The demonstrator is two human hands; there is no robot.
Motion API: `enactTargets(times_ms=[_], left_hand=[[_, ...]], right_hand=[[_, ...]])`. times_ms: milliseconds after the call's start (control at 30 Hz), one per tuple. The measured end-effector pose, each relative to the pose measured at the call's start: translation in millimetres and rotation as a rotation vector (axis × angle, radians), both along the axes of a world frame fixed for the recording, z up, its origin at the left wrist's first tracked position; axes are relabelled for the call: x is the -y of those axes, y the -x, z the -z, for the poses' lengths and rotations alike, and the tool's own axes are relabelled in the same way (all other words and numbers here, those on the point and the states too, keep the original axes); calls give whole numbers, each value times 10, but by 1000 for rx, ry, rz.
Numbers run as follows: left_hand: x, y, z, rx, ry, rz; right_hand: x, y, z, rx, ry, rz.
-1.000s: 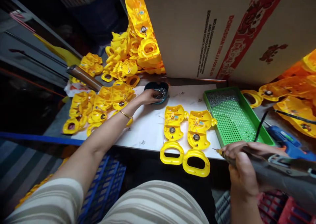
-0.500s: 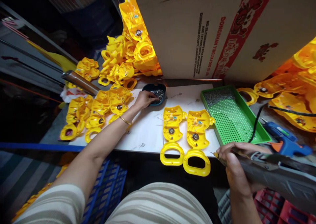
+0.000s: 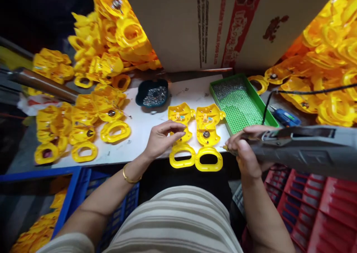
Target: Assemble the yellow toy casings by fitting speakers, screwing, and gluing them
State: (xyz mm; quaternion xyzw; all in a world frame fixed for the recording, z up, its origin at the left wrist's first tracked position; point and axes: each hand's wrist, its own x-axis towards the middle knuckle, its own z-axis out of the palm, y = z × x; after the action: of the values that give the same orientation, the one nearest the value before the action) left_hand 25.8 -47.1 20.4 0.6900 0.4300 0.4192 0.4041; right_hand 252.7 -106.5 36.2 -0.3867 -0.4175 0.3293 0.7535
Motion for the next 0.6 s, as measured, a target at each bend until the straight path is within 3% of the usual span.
enactTargets(times_ms=[100,233,400,600], left_hand=[[267,-231,132,-28,-102,73],[399,-358,246,-52,-154,172],[441,-366,243,-37,-97,202],[438,-351,238,-85,-115,212]], right_hand=[[1,150,-223,-24,-104,-70],[27,283,-400,-1,-156,-159],[-34,283,-316,59,-215,-254],[-8,242,-182,161,-15,-313]])
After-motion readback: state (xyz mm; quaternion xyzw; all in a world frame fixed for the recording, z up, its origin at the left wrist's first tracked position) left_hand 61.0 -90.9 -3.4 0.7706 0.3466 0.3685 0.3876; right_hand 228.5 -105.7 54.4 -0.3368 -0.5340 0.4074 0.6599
